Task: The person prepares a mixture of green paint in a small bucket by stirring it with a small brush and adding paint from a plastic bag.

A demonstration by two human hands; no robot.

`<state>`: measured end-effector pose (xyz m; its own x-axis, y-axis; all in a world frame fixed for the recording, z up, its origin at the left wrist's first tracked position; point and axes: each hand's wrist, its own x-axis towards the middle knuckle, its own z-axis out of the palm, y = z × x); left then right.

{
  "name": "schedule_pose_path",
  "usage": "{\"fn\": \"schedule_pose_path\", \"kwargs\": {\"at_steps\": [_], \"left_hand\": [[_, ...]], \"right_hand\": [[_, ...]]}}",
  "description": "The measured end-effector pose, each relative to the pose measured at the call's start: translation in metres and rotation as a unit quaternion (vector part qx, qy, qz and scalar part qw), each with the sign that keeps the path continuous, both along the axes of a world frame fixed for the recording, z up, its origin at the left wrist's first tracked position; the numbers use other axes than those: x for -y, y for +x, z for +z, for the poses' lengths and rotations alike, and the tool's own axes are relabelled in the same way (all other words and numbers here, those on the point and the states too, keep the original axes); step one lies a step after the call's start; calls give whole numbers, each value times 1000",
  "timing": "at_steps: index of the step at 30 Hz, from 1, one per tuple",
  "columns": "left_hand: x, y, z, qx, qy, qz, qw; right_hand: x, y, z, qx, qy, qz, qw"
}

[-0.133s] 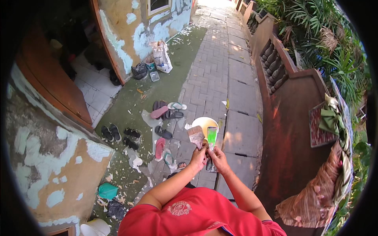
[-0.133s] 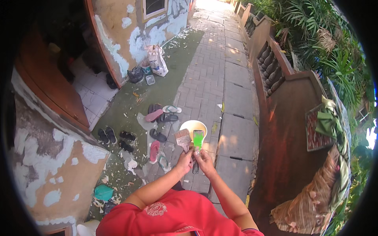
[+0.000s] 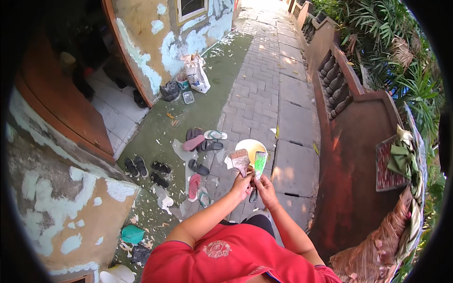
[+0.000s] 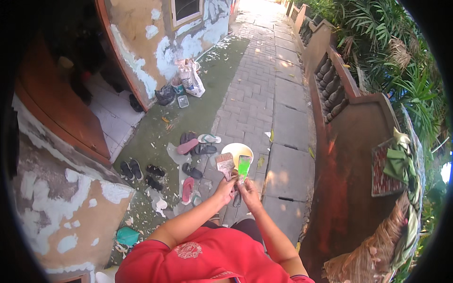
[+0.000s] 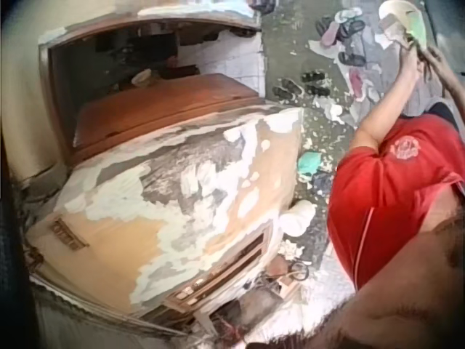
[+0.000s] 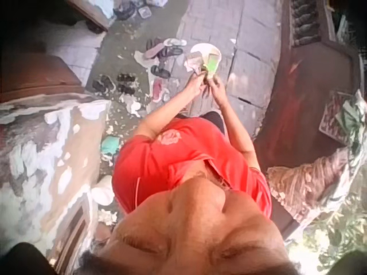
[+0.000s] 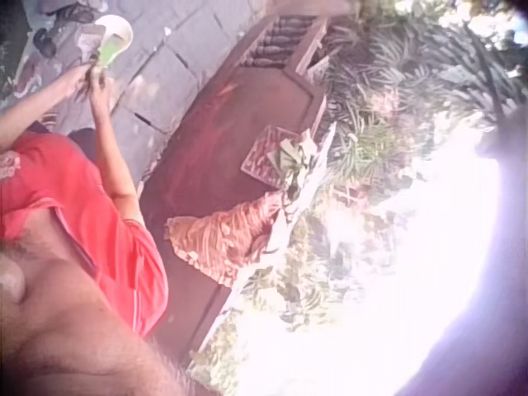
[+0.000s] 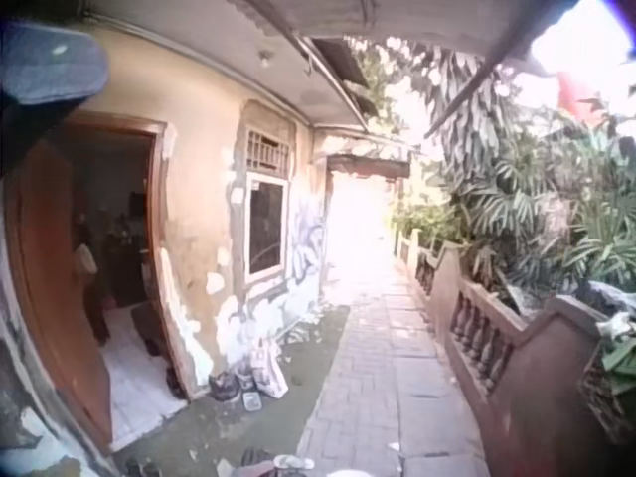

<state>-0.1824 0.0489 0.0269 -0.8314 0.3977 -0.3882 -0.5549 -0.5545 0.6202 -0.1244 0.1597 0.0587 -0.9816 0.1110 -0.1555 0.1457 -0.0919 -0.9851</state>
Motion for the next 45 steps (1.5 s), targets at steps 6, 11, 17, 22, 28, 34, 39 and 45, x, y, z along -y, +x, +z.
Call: {"fn": "schedule_pose_path", "kwargs": {"at_steps": [6, 11, 17, 22, 28, 34, 39, 45], "left_hand": [[-50, -99, -12, 60, -118, 26, 991], [-99, -245, -42, 64, -152, 54, 985], [-168, -380, -44, 112, -170, 195, 960], [-176, -469, -54, 55, -166, 286, 942], [-172, -574, -53, 34, -184, 279, 942], [-179, -691, -96, 20, -187, 317, 930], [-190, -762, -102, 50, -218, 344, 912], [-201, -851, -81, 115, -240, 333, 904]], "right_hand": [[-56, -100, -21, 89, -66, 36, 993], [-104, -246, -60, 94, -163, 52, 981], [-163, -398, -72, 41, -84, 44, 995], [-234, -510, -17, 92, -78, 80, 989], [-406, -654, -23, 112, -39, 125, 985], [-639, -711, -171, 307, 358, 110, 875], [-715, -749, -155, 395, 398, 35, 827], [-752, -832, -170, 358, 482, -23, 799]]}}
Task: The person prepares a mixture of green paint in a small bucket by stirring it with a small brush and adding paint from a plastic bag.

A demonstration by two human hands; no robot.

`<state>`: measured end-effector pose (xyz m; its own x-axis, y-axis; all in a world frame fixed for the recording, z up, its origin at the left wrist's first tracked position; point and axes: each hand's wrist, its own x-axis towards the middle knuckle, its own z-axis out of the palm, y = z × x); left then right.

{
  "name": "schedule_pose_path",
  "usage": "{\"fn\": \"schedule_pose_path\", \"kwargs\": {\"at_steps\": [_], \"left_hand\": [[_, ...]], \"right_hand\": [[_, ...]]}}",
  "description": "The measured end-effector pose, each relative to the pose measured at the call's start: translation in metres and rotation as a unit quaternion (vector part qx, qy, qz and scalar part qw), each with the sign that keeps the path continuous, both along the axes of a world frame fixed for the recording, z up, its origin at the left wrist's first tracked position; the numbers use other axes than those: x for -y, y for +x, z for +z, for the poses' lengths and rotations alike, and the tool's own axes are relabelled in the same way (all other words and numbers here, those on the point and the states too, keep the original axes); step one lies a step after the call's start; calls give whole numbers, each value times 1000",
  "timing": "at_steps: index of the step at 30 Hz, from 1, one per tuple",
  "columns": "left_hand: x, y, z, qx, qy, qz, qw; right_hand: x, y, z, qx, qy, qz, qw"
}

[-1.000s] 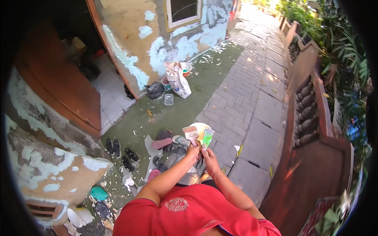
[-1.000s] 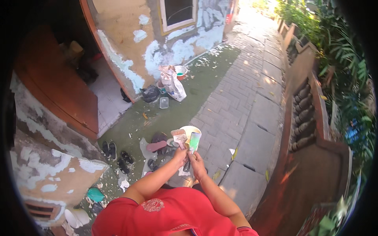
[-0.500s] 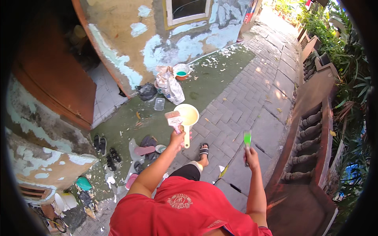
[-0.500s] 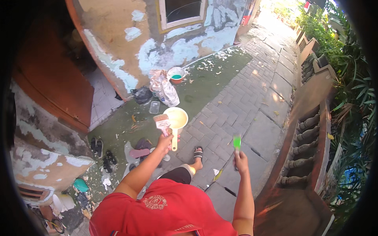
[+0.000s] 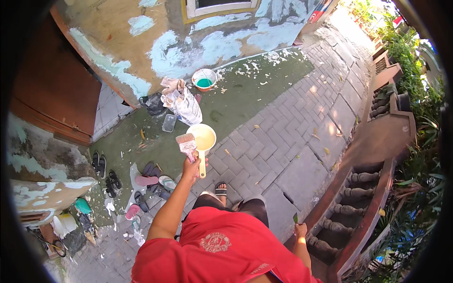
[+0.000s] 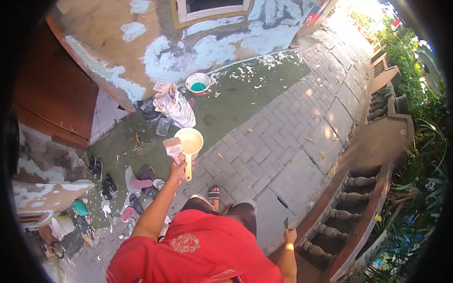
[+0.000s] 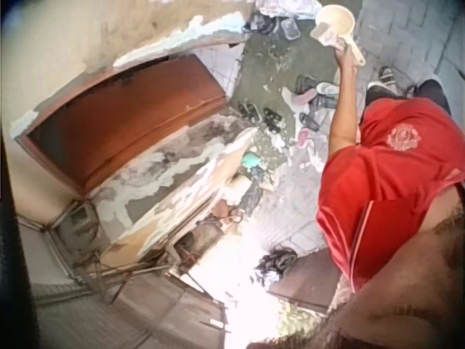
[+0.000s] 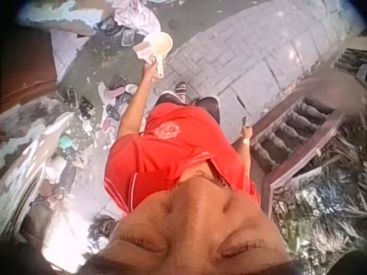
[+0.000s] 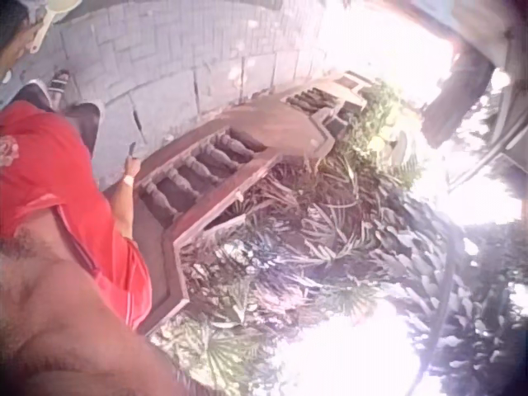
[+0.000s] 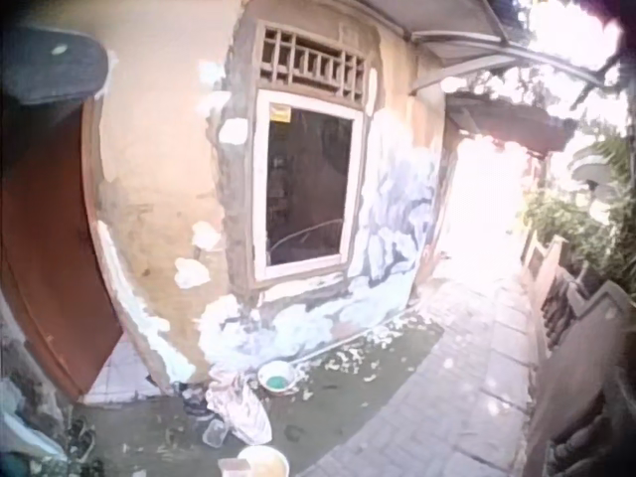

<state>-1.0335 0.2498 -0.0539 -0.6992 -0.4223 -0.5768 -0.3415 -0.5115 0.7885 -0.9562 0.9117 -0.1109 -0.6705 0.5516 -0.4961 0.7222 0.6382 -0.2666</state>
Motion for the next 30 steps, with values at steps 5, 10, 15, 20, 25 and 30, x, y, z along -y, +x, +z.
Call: {"fn": "schedule_pose_path", "kwargs": {"at_steps": [5, 10, 15, 20, 25, 30], "left_hand": [[-20, -80, 1, -36, 8, 17, 999], [-19, -145, 16, -7, -13, 84, 996], [-32, -224, -2, -19, -14, 158, 987], [-26, -288, -2, 21, 5, 202, 979], [-24, -359, -42, -16, 1, 269, 963], [-3, -405, -81, -13, 52, 336, 940]], "right_hand": [[-34, -139, -36, -10, -87, 14, 996], [51, -340, 6, -34, -85, 168, 982], [98, -515, -23, -71, -117, 319, 938], [209, -688, 1, -210, -44, 550, 807], [342, -816, 0, -164, -155, 572, 789], [489, -882, 6, -163, -171, 639, 732]]}}
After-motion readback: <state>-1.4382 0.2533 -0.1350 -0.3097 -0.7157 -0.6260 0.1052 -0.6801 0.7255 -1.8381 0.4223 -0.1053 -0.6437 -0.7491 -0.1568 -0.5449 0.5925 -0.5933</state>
